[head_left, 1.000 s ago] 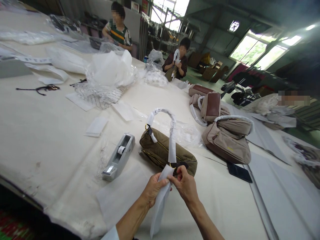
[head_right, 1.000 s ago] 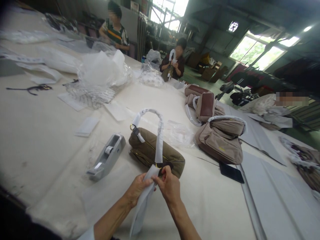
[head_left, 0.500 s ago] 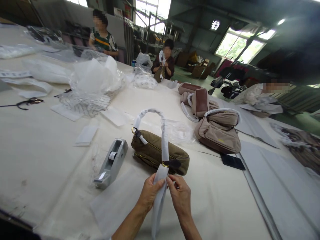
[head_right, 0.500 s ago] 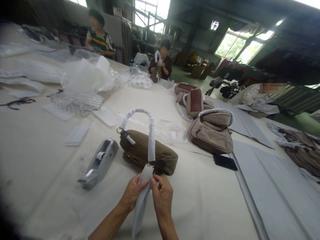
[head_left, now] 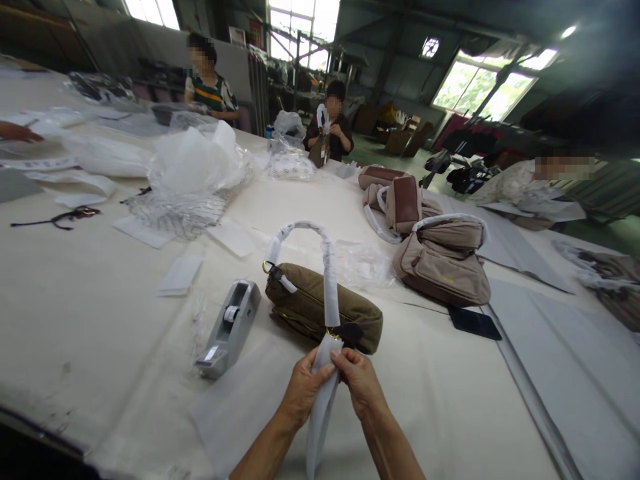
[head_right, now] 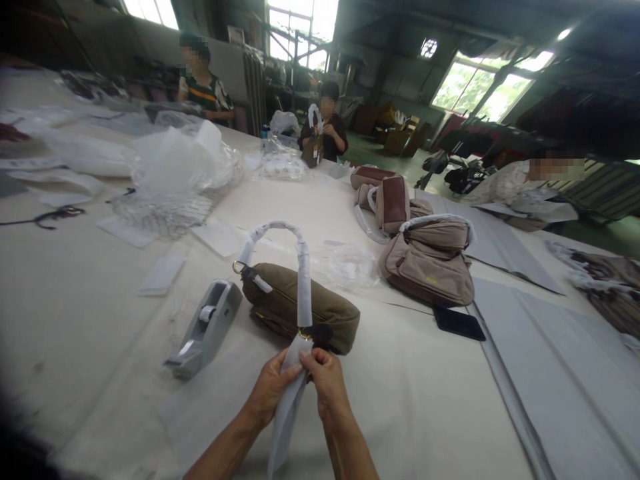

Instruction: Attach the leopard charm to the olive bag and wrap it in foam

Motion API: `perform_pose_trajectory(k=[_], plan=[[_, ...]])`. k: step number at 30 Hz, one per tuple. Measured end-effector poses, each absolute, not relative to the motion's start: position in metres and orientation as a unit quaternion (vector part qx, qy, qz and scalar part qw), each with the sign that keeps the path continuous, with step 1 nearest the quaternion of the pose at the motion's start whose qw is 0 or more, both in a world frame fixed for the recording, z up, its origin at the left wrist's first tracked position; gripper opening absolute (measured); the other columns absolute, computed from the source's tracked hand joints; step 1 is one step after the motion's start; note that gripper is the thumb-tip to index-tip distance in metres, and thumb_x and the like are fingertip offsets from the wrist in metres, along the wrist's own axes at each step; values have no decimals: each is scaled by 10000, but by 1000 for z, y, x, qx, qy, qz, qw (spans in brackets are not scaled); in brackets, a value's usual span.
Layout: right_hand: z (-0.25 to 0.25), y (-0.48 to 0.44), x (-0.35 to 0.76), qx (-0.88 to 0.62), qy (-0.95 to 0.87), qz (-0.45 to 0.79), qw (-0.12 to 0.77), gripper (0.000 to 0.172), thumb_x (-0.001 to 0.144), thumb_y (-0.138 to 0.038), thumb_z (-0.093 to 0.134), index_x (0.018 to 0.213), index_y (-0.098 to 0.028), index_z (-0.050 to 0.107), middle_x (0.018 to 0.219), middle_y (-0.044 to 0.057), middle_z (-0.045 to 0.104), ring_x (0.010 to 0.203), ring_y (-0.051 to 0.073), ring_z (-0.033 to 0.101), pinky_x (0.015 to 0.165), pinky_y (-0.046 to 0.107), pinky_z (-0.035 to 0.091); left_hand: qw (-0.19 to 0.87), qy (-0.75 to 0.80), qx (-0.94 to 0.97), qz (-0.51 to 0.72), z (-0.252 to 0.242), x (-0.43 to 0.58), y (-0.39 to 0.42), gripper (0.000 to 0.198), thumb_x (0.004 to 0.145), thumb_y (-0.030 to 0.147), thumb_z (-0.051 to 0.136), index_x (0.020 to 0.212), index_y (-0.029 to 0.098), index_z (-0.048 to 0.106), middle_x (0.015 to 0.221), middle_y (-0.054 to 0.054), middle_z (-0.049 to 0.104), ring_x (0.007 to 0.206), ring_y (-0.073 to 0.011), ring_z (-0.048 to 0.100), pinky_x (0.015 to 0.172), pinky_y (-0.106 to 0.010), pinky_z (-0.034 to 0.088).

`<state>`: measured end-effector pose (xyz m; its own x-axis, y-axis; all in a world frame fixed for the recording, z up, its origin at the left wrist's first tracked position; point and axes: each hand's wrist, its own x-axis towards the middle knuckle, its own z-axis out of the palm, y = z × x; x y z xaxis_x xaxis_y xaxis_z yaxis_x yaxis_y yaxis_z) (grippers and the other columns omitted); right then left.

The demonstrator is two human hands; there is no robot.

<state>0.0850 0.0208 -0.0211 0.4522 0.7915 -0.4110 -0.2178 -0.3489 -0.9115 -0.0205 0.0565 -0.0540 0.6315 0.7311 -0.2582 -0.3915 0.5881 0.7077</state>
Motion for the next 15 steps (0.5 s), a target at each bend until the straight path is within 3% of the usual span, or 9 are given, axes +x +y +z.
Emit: perform_pose_trajectory(k=[2, 5, 8, 15], plan=[[-19, 21, 87, -644, -206, 514, 528, 384, 577, -491, 724, 585, -121, 623, 471, -32, 478, 449, 61, 364, 456, 200, 302, 861, 265, 290, 323, -53, -23, 57, 392, 663, 300, 726, 995, 125, 613, 747, -27, 631, 620, -110, 550, 579, -192, 437], [-12, 17, 91, -597, -176, 567, 540, 454, 679, -563, 622, 856, -148, 682, 768, 51, 634, 574, 95, 495, 546, 233, 407, 887, 237, 238, 316, -51, -26, 59, 393, 674, 300, 718, 1007, 129, 600, 768, -40, 632, 612, -106, 566, 590, -199, 462], [-9, 10, 97, -579, -129, 556, 582, 478, 716, -577, 581, 950, -169, 673, 955, 82, 641, 633, 98, 525, 602, 252, 439, 909, 223, 197, 292, -53, -27, 59, 380, 686, 296, 709, 1002, 119, 593, 743, -48, 630, 586, -103, 583, 579, -193, 477], [-11, 7, 104, -645, -130, 495, 568, 449, 636, -556, 660, 780, -131, 689, 672, 35, 618, 535, 80, 474, 523, 209, 385, 927, 251, 94, 260, -67, -24, 58, 397, 607, 298, 769, 916, 121, 592, 670, -30, 626, 514, -97, 583, 527, -188, 479]])
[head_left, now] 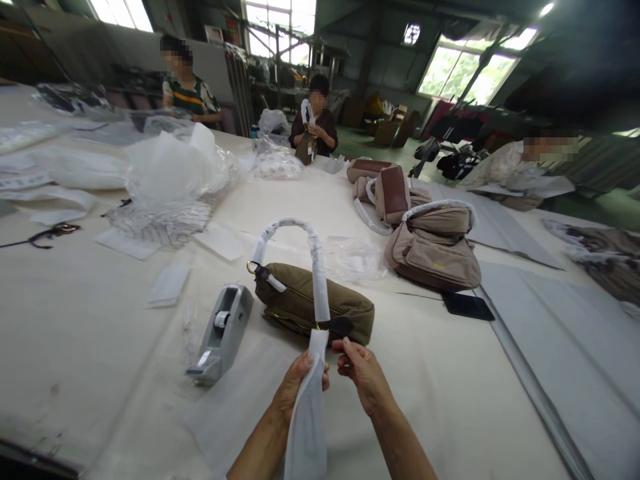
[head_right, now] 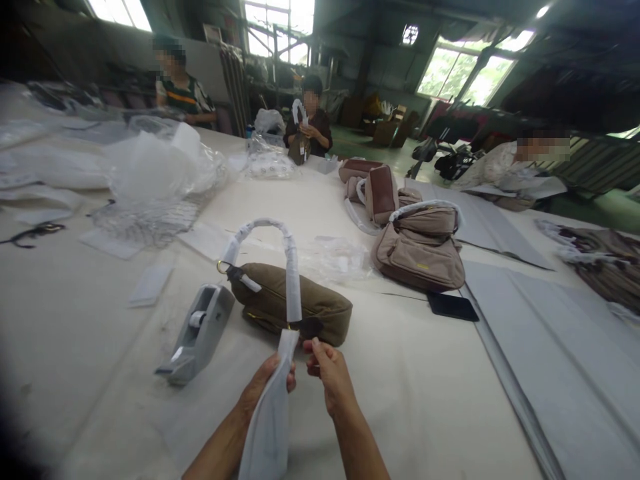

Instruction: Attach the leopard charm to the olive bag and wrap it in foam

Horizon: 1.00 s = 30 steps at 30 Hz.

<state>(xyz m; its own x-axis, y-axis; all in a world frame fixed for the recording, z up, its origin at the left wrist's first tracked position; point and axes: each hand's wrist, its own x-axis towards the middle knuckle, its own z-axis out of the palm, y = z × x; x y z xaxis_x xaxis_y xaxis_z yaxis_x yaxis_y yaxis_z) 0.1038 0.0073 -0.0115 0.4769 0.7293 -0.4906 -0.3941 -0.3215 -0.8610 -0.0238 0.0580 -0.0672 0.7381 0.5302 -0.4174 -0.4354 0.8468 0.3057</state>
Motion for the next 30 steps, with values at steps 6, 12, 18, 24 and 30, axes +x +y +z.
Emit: perform_pose_trajectory(k=[6, 12, 18, 24, 30], plan=[[-5, 15, 95, -713, -274, 439, 473, 481, 728, -579, 529, 650, -122, 657, 490, -9, 504, 480, 89, 443, 465, 199, 354, 934, 235, 128, 237, -60, -23, 62, 438, 623, 302, 756, 980, 116, 585, 643, -19, 605, 495, -94, 579, 501, -179, 480], [-12, 28, 92, -722, -360, 399, 435, 351, 671, -447, 622, 532, -126, 597, 455, -9, 532, 418, 96, 455, 395, 196, 330, 897, 267, 226, 269, -50, -22, 64, 555, 604, 313, 774, 1080, 133, 553, 729, -40, 633, 518, -105, 586, 555, -227, 507], [-13, 33, 89, -719, -381, 386, 435, 349, 721, -458, 570, 621, -131, 638, 535, 12, 593, 453, 127, 523, 427, 220, 392, 883, 282, 239, 289, -53, -26, 72, 570, 590, 311, 780, 1072, 113, 549, 746, -47, 635, 555, -115, 585, 585, -244, 492], [-22, -9, 77, -709, -308, 389, 501, 379, 757, -476, 562, 937, -145, 603, 872, 89, 670, 783, 200, 619, 689, 293, 494, 892, 278, 207, 289, -57, -20, 66, 432, 578, 324, 776, 879, 99, 563, 674, -38, 617, 536, -117, 576, 532, -222, 468], [-40, -37, 56, -682, -233, 469, 511, 362, 723, -479, 605, 861, -145, 609, 752, 63, 667, 711, 199, 616, 660, 294, 478, 879, 299, 219, 300, -59, -18, 60, 405, 597, 325, 762, 865, 136, 524, 711, -35, 629, 582, -138, 591, 519, -221, 450]])
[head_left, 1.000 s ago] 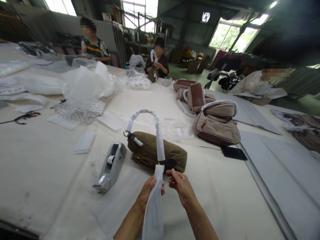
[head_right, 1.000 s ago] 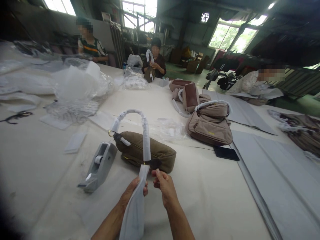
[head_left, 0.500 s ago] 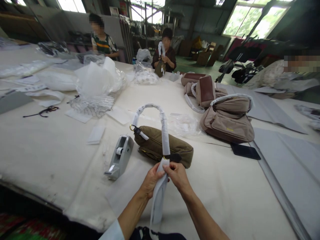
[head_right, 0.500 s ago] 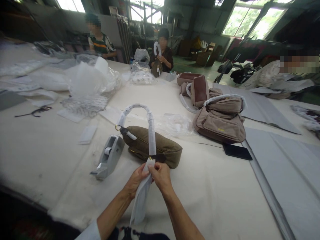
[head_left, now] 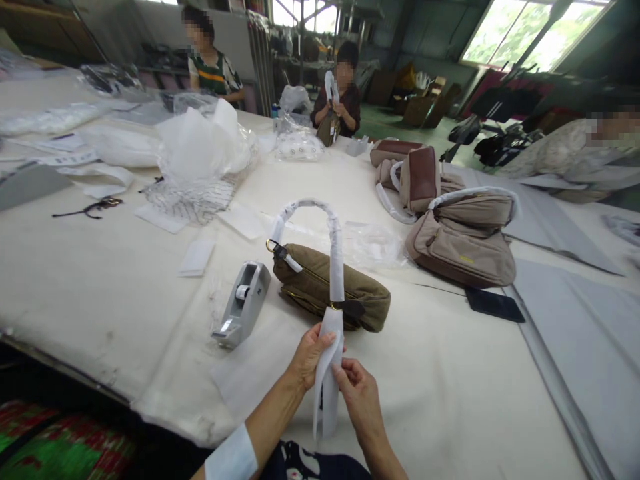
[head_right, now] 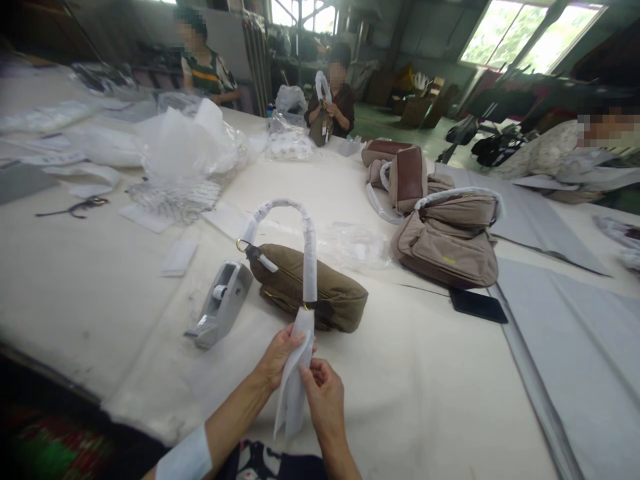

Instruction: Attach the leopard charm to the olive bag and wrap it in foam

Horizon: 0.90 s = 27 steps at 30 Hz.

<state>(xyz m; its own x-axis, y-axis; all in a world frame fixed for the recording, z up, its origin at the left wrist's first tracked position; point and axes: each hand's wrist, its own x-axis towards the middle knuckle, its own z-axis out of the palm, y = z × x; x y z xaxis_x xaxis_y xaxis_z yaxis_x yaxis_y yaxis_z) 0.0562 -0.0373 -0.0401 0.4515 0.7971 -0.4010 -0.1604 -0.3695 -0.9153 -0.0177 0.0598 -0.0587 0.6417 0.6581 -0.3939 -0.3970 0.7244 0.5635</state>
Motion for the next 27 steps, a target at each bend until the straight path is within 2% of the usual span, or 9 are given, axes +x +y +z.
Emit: perform_pose_trajectory(k=[2, 9, 14, 19, 23, 27], plan=[[-44, -39, 51, -688, -240, 467, 501, 347, 716, -468, 606, 820, -137, 616, 706, 47, 649, 675, 191, 592, 615, 276, 458, 876, 305, 222, 301, -58, -15, 57, 401, 609, 323, 754, 878, 144, 517, 722, -34, 632, 593, -141, 594, 520, -219, 444], [-59, -38, 38, -765, -280, 345, 467, 303, 756, -430, 514, 659, -146, 557, 573, -2, 528, 561, 134, 433, 518, 241, 370, 860, 308, 242, 328, -52, -8, 49, 379, 658, 331, 729, 921, 148, 527, 754, -30, 625, 659, -152, 600, 563, -220, 436], [-62, -37, 42, -752, -276, 382, 461, 304, 756, -431, 522, 717, -134, 574, 603, 14, 544, 560, 136, 446, 506, 238, 373, 901, 257, 178, 302, -61, -31, 35, 466, 790, 539, 505, 987, 126, 591, 878, -98, 642, 822, -214, 599, 671, -279, 460], [-62, -36, 44, -749, -300, 386, 448, 334, 759, -448, 500, 686, -134, 584, 600, 38, 576, 566, 154, 491, 510, 246, 403, 910, 253, 204, 258, -78, -46, 14, 396, 788, 425, 580, 1004, 96, 626, 886, -111, 651, 887, -227, 586, 768, -300, 439], [-61, -35, 47, -756, -321, 371, 432, 322, 718, -447, 522, 617, -151, 601, 530, 41, 572, 510, 164, 491, 469, 254, 382, 909, 260, 236, 226, -83, -42, 12, 470, 715, 397, 676, 1071, 98, 605, 871, -104, 656, 849, -212, 594, 747, -282, 428], [-57, -32, 51, -761, -333, 366, 419, 246, 669, -396, 566, 573, -174, 613, 511, 51, 587, 492, 175, 499, 475, 265, 380, 899, 282, 232, 241, -83, -36, 14, 407, 683, 323, 713, 1009, 91, 638, 855, -101, 666, 814, -188, 596, 742, -258, 424]])
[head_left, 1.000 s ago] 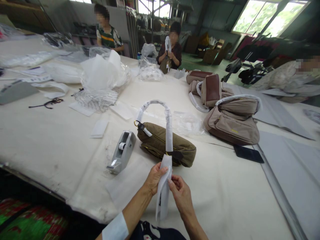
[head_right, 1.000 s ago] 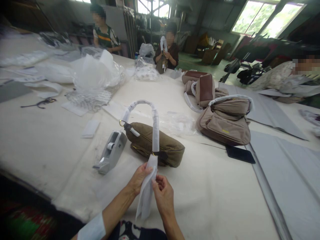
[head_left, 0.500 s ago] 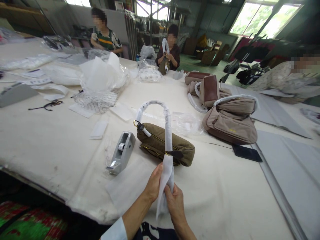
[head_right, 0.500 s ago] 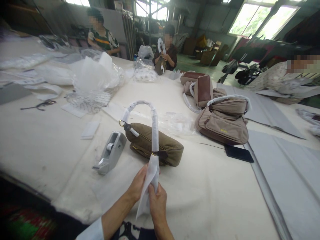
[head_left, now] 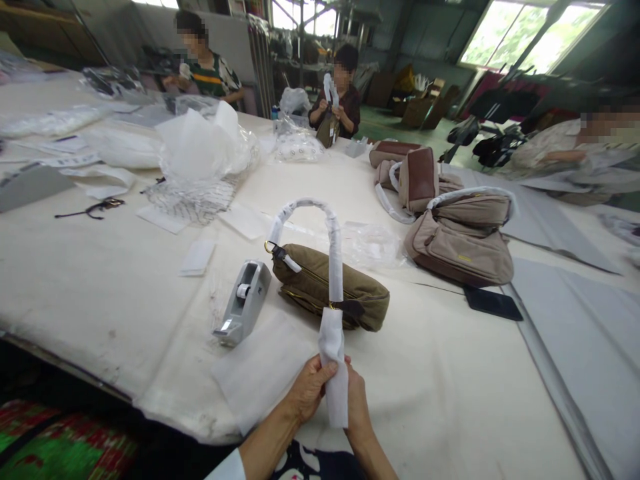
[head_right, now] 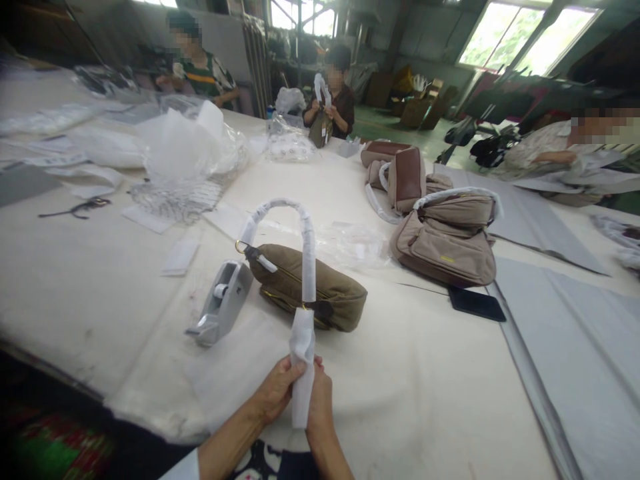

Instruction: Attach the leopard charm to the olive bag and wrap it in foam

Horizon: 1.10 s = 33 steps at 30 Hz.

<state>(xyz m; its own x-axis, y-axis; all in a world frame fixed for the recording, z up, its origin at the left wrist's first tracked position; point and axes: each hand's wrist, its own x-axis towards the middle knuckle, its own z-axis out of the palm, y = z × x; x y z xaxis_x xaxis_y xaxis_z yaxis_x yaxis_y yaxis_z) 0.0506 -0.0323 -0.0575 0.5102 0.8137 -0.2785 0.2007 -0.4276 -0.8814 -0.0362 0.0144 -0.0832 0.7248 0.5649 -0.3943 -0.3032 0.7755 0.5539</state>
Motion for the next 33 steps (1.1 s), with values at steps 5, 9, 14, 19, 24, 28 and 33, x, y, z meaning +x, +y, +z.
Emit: perform_pose_trajectory(k=[5, 9, 14, 19, 24, 28, 33], plan=[[-43, -46, 54, -739, -355, 406, 405, 211, 681, -363, 564, 678, -169, 644, 616, 51, 634, 580, 199, 549, 548, 274, 418, 904, 296, 197, 239, -81, -35, 16, 356, 669, 308, 720, 927, 69, 662, 817, -115, 680, 724, -165, 606, 698, -246, 443], [-32, -67, 59, -744, -269, 420, 444, 285, 784, -418, 465, 881, -180, 587, 804, 45, 638, 731, 189, 572, 639, 263, 459, 910, 290, 199, 219, -83, -35, 18, 348, 669, 309, 716, 908, 61, 661, 784, -127, 686, 652, -175, 616, 638, -268, 463], [-37, -72, 61, -754, -278, 389, 450, 333, 736, -506, 546, 675, -180, 538, 742, 39, 586, 675, 164, 513, 531, 222, 400, 913, 275, 206, 220, -84, -32, 18, 297, 682, 273, 702, 875, 52, 655, 822, -143, 690, 704, -198, 635, 684, -288, 478], [-54, -70, 52, -714, -184, 439, 513, 373, 694, -517, 603, 607, -168, 505, 571, -16, 501, 535, 107, 406, 480, 210, 331, 909, 292, 179, 237, -81, -30, 14, 249, 688, 234, 692, 862, 66, 630, 830, -154, 694, 772, -220, 646, 720, -294, 478], [-68, -69, 42, -676, -68, 463, 569, 418, 605, -520, 688, 579, -169, 465, 519, -43, 480, 492, 86, 390, 471, 204, 323, 915, 292, 146, 236, -79, -32, 15, 241, 689, 208, 680, 884, 82, 614, 853, -154, 691, 802, -233, 644, 709, -301, 478], [-71, -66, 41, -621, -22, 496, 607, 402, 557, -453, 751, 723, -177, 512, 557, -39, 557, 522, 110, 481, 514, 213, 381, 917, 285, 145, 239, -80, -35, 12, 277, 696, 218, 676, 925, 74, 615, 876, -145, 679, 808, -218, 632, 737, -299, 469], [-79, -65, 42, -636, -47, 481, 601, 367, 584, -420, 741, 757, -168, 539, 575, -26, 585, 551, 116, 511, 530, 214, 401, 874, 341, 197, 286, -85, -40, -6, 317, 664, 279, 710, 909, 106, 606, 815, -83, 665, 746, -191, 606, 653, -258, 445]])
